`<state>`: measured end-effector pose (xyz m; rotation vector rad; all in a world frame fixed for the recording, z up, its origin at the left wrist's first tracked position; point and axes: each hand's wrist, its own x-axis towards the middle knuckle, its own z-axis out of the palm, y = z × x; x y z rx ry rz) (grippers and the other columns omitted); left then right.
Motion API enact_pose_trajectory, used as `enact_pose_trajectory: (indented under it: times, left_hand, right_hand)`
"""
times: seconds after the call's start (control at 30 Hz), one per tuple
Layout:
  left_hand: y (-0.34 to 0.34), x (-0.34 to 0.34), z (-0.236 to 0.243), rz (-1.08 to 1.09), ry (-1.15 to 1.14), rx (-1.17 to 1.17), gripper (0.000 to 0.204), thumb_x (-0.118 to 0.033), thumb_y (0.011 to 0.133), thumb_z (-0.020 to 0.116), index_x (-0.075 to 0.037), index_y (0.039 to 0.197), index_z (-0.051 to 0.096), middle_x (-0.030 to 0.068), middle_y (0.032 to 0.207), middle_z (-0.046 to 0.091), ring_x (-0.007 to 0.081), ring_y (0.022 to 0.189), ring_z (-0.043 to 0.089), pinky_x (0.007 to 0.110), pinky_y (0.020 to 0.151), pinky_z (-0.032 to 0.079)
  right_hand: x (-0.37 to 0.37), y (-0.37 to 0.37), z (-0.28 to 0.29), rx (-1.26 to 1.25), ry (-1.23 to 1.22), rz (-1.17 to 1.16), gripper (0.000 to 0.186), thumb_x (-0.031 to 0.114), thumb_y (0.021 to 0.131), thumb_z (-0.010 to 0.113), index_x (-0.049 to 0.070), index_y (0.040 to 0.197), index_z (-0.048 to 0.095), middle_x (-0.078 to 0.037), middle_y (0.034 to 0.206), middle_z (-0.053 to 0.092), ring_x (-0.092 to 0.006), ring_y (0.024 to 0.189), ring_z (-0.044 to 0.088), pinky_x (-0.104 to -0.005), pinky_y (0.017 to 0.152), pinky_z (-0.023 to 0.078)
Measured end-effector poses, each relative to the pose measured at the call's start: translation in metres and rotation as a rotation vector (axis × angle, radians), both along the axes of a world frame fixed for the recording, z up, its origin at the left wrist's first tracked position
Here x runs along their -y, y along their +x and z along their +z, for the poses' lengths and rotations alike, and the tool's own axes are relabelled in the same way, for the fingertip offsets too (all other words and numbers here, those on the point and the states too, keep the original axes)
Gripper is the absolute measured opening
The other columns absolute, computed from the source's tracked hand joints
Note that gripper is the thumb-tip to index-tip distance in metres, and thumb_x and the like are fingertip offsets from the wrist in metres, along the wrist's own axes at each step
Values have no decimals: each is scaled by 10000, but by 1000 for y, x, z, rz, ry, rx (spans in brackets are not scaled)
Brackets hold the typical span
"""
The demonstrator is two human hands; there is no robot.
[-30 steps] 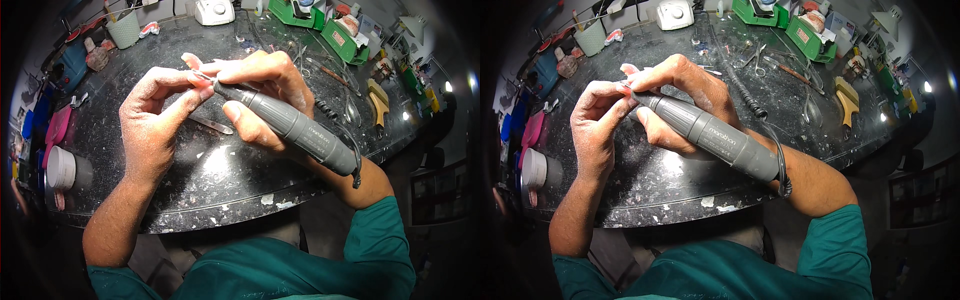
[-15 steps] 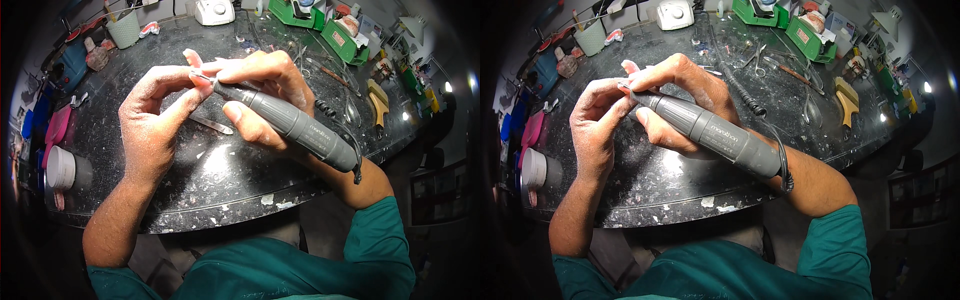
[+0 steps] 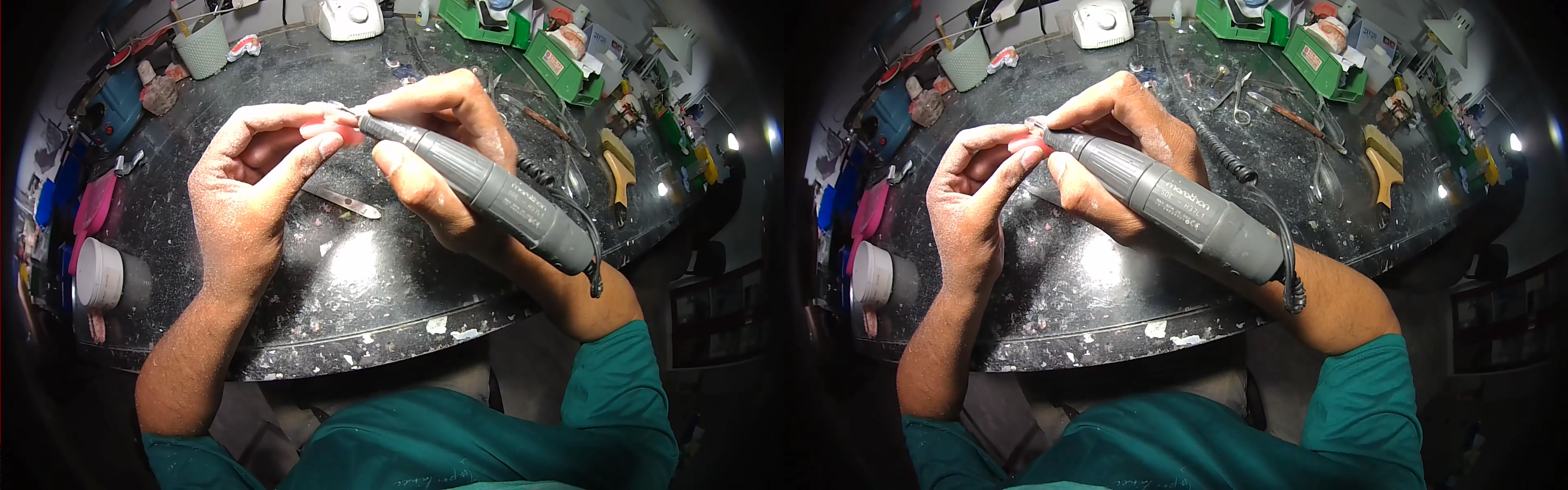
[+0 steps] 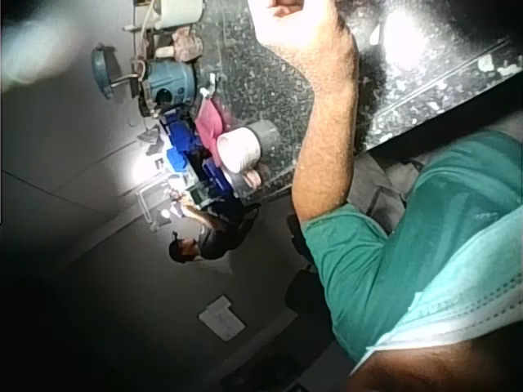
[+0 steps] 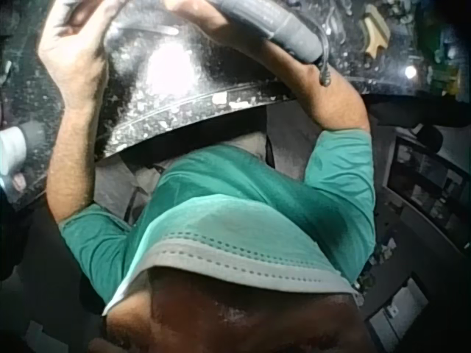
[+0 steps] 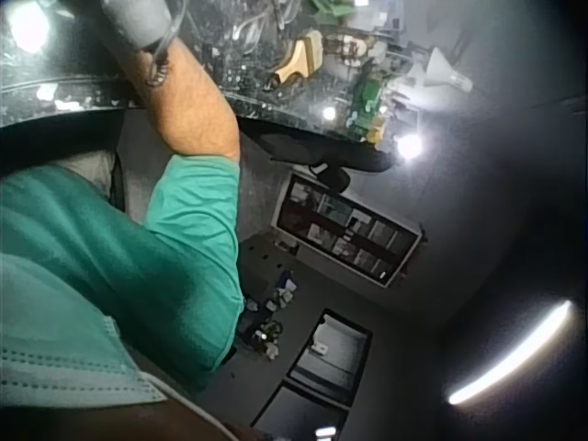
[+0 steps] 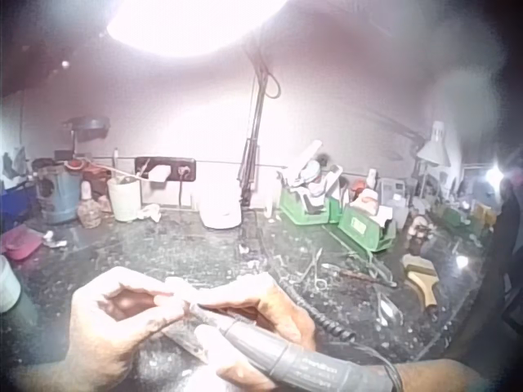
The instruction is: The person grinds and shapes a dental prosthesis using a rotary tool, rotating the prosthesis by hand to trim different edges and sections.
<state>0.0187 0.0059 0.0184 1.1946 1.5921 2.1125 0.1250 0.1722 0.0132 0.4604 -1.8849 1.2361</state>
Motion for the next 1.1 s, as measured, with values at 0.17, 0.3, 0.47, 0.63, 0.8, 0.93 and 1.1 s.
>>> enact_pose_trajectory:
  times: [0.17, 0.3, 0.47, 0.63, 0.8, 0.93, 1.1]
  left_hand:
    - [-3, 1, -4, 45, 21, -4, 244, 61, 874, 717, 32, 1104, 642, 156, 1109, 715, 192, 1071, 695, 308, 993, 522]
    - [-2, 0, -4, 52, 66, -34, 187, 69, 889, 707, 40, 1060, 639, 181, 1061, 730, 199, 1033, 711, 312, 963, 556]
    - [-2, 2, -4, 60, 60, -40, 175, 76, 890, 702, 36, 1047, 637, 175, 1060, 731, 195, 1041, 707, 309, 962, 553]
    - [-3, 2, -5, 83, 43, -50, 165, 74, 891, 703, 30, 1035, 637, 169, 1051, 732, 192, 1046, 705, 307, 960, 550]
    - [2, 2, -1, 112, 21, -80, 136, 65, 902, 696, 22, 1020, 644, 156, 1043, 733, 185, 1033, 708, 297, 947, 550]
    - [3, 2, -2, 146, -22, -104, 124, 54, 896, 712, 16, 996, 648, 150, 1041, 736, 180, 1016, 711, 292, 939, 551]
    - [1, 3, -2, 132, -2, -87, 109, 37, 892, 729, 12, 967, 653, 144, 1029, 737, 168, 985, 712, 286, 910, 560]
  right_hand:
    - [-3, -5, -3, -32, 1, 4, 286, 64, 844, 718, -12, 1094, 600, -144, 1057, 700, -171, 1015, 696, -312, 904, 549]
    - [-2, -7, -6, -15, 48, 71, 302, 33, 874, 644, -10, 1159, 557, -145, 1083, 651, -204, 1104, 645, -354, 984, 487]
    - [-1, -4, -4, -17, 164, 9, 311, 9, 848, 671, -1, 1148, 591, -140, 1092, 665, -237, 1125, 650, -418, 1056, 447]
    - [1, -15, -7, -197, 188, 2, 336, 40, 762, 764, 12, 1073, 640, -160, 1092, 704, -247, 1024, 711, -326, 904, 553]
    - [1, -5, -4, -48, 156, 32, 371, 25, 810, 736, 12, 1164, 625, -144, 1131, 687, -273, 1160, 643, -476, 1120, 396]
    - [1, -8, -6, -60, 161, -23, 342, 50, 805, 742, 15, 1128, 634, -131, 1079, 685, -237, 1045, 664, -399, 993, 470]
    - [-2, -14, -9, -130, 180, -38, 339, 97, 799, 764, 29, 1108, 642, -113, 1019, 673, -190, 905, 676, -318, 836, 544]
